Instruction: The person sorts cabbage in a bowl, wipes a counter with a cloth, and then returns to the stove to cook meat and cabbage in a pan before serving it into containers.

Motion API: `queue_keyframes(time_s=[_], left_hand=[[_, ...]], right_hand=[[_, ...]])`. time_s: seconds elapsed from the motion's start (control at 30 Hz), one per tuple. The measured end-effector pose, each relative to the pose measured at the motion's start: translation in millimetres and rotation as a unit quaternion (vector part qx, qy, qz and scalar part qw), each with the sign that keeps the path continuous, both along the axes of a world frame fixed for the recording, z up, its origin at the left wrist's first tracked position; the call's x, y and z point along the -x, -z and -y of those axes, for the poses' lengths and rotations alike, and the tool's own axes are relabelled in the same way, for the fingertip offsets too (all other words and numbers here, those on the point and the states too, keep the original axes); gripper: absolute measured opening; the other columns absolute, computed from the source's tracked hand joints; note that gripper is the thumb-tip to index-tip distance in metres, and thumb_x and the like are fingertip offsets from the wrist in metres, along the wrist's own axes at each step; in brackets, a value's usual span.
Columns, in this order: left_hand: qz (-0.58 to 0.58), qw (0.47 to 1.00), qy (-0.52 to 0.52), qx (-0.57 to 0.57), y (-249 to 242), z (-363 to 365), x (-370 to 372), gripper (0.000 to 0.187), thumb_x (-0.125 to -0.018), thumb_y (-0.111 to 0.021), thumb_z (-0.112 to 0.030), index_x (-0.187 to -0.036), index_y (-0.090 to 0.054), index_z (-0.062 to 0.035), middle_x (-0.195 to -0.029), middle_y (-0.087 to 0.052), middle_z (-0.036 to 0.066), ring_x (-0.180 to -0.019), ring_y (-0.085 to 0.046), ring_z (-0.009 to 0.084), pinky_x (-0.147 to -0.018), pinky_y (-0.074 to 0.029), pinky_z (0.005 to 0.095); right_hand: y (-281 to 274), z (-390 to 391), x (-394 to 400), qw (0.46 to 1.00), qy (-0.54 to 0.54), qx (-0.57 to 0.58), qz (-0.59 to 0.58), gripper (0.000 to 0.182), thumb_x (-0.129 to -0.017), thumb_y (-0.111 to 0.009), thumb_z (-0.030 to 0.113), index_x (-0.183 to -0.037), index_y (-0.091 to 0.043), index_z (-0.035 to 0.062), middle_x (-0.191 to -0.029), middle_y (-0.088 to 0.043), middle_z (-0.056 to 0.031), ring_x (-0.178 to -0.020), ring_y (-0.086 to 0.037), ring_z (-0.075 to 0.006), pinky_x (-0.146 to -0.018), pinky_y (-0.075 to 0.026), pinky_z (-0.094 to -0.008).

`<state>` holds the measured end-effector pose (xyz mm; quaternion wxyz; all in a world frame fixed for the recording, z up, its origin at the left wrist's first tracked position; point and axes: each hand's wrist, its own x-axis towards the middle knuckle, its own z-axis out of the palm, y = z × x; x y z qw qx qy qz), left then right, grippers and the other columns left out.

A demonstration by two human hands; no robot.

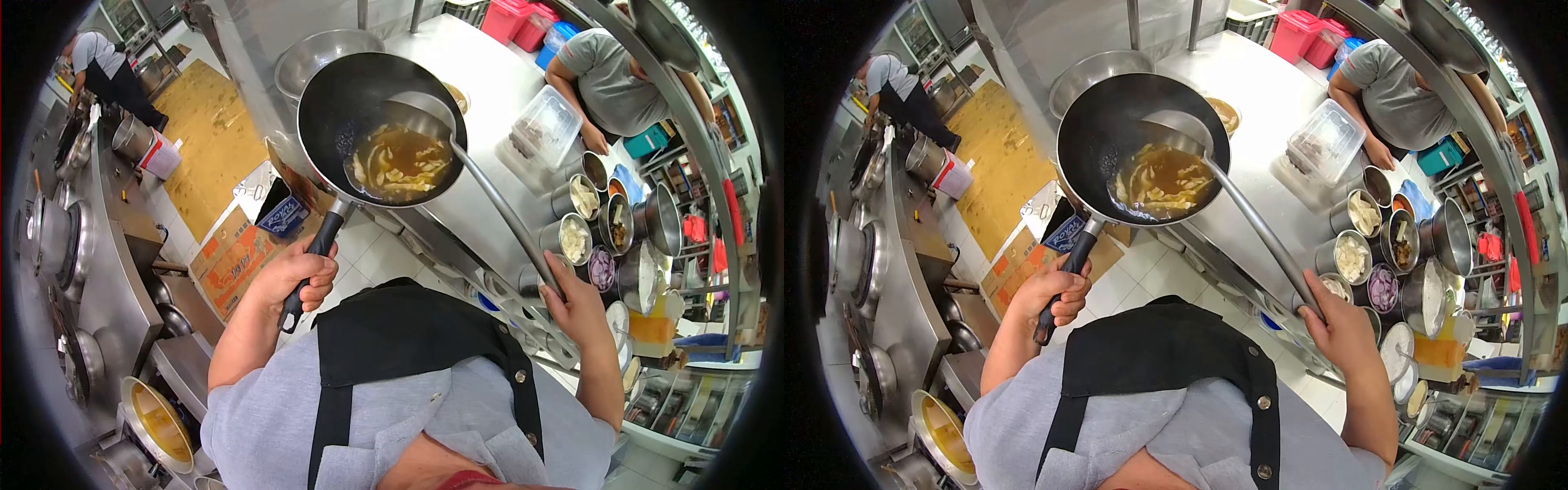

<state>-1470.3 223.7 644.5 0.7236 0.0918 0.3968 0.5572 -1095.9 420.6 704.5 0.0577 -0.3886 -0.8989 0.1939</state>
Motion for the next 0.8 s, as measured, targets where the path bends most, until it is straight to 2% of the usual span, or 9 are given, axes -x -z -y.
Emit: queue_keyframes(time_s=[0.13,0.23,0.33,0.43,0.53,0.63,0.73,0.8], left_hand=[[0.001,1.000,0.000,-0.003,1,1,2,0.017,-0.084,-0.054,-0.006,-0.092,-0.039,-0.0078,-0.060,-0.042,0.002,-0.039,-0.039,0.0074,-0.032,-0.034,0.0236],[-0.004,1.000,0.002,-0.009,1,0,3,0.017,-0.084,-0.054,-0.005,-0.090,-0.038,-0.0079,-0.060,-0.042,0.002,-0.039,-0.040,0.0077,-0.032,-0.034,0.0240],[-0.010,1.000,0.002,-0.017,0,-1,3,0.018,-0.083,-0.054,-0.005,-0.088,-0.037,-0.0082,-0.060,-0.043,0.002,-0.039,-0.041,0.0080,-0.032,-0.035,0.0246],[-0.017,1.000,-0.004,-0.017,-1,-2,3,0.019,-0.083,-0.054,-0.005,-0.087,-0.036,-0.0084,-0.060,-0.043,0.002,-0.039,-0.041,0.0083,-0.032,-0.035,0.0250],[-0.031,0.999,-0.011,-0.015,-1,-3,2,0.019,-0.083,-0.055,-0.005,-0.089,-0.038,-0.0084,-0.060,-0.043,0.002,-0.038,-0.041,0.0078,-0.031,-0.034,0.0243],[-0.045,0.999,-0.015,-0.014,0,-5,-4,0.019,-0.083,-0.056,-0.006,-0.093,-0.041,-0.0080,-0.059,-0.041,0.001,-0.037,-0.039,0.0068,-0.030,-0.033,0.0231],[-0.049,0.999,-0.015,-0.009,3,-5,-6,0.019,-0.083,-0.056,-0.005,-0.093,-0.040,-0.0081,-0.059,-0.042,0.001,-0.037,-0.039,0.0074,-0.030,-0.033,0.0240],[-0.055,0.998,-0.010,-0.005,6,-5,-8,0.020,-0.082,-0.056,-0.004,-0.093,-0.040,-0.0080,-0.059,-0.042,0.001,-0.037,-0.039,0.0077,-0.030,-0.034,0.0243]], right_hand=[[4,-2,0,0.997,-0.049,-0.053,0.023,0.055,-0.084,-0.066,0.020,-0.136,-0.048,0.0140,-0.090,-0.066,-0.0185,-0.076,-0.064,-0.0357,-0.064,-0.050,-0.0389],[1,-3,4,0.998,-0.016,-0.001,0.064,0.055,-0.085,-0.065,0.019,-0.136,-0.047,0.0136,-0.089,-0.065,-0.0193,-0.076,-0.063,-0.0363,-0.064,-0.050,-0.0384],[-10,1,9,0.995,0.018,0.072,0.062,0.054,-0.087,-0.062,0.018,-0.138,-0.045,0.0134,-0.082,-0.065,-0.0164,-0.072,-0.065,-0.0308,-0.063,-0.049,-0.0370],[-9,-2,2,0.986,0.012,0.165,0.009,0.054,-0.089,-0.059,0.015,-0.140,-0.042,0.0123,-0.070,-0.060,-0.0094,-0.058,-0.061,-0.0187,-0.053,-0.046,-0.0318],[-36,6,13,0.897,0.152,0.414,-0.028,0.054,-0.092,-0.054,0.012,-0.143,-0.039,0.0101,-0.063,-0.052,-0.0025,-0.046,-0.049,-0.0085,-0.042,-0.039,-0.0249],[-50,9,20,0.848,0.160,0.502,-0.058,0.050,-0.094,-0.051,0.013,-0.142,-0.038,0.0058,-0.061,-0.049,-0.0010,-0.038,-0.040,-0.0062,-0.036,-0.032,-0.0205],[-50,12,23,0.770,0.177,0.600,-0.121,0.048,-0.095,-0.049,0.015,-0.140,-0.040,0.0028,-0.061,-0.050,-0.0026,-0.036,-0.038,-0.0069,-0.035,-0.033,-0.0195],[-53,17,31,0.747,0.173,0.630,-0.124,0.046,-0.096,-0.049,0.017,-0.138,-0.041,0.0015,-0.061,-0.050,-0.0031,-0.036,-0.038,-0.0068,-0.034,-0.033,-0.0191]])
